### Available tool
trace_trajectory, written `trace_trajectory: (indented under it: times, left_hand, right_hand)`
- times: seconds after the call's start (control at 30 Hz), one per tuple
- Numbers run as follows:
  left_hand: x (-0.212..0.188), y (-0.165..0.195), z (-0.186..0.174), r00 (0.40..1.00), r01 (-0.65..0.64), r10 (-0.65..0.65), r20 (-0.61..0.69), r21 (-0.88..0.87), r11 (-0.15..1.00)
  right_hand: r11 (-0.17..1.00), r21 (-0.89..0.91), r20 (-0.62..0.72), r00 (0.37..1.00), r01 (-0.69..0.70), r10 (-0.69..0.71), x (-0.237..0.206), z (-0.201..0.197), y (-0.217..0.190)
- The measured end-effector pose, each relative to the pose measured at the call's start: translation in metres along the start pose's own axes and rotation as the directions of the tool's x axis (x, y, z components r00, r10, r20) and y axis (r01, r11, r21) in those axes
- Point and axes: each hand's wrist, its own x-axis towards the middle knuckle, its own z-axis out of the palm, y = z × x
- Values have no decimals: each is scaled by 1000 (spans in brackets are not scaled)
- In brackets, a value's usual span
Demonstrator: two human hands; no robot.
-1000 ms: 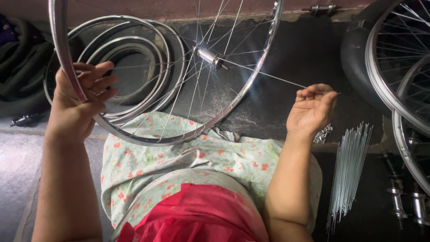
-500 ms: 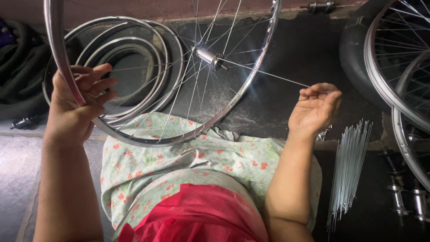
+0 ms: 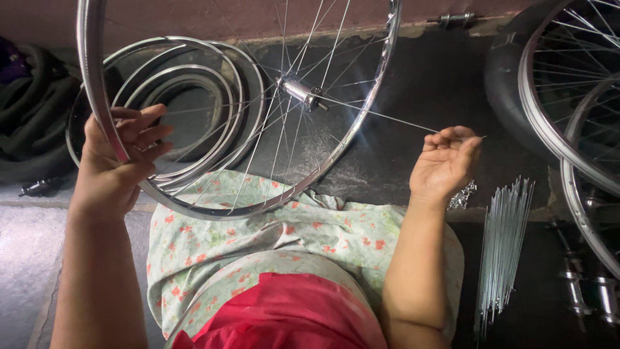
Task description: The person laces a bicycle wheel by inserting spokes through the rim and hub, then securing them with nipples. The person repeats this process for multiple spokes around the wheel.
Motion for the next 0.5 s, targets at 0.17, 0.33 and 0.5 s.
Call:
trace_trajectory:
  times: [0.17,0.33,0.5]
  left_hand:
    - [-2,2,4,1000,1,-1,-7,36,999]
    - [-4,1,6,1000,-7,7,-2,31,1000]
    - [-3,1,8,1000,-11,11,3,17,1000]
  right_hand:
    - [998,-36,-8,999,45,-45,3,-7,-7]
    - [1000,-22,-18,1000,23,-23,3,-10,-4]
    - [1000,11,-11,1000,15,-15,5,-10,-2]
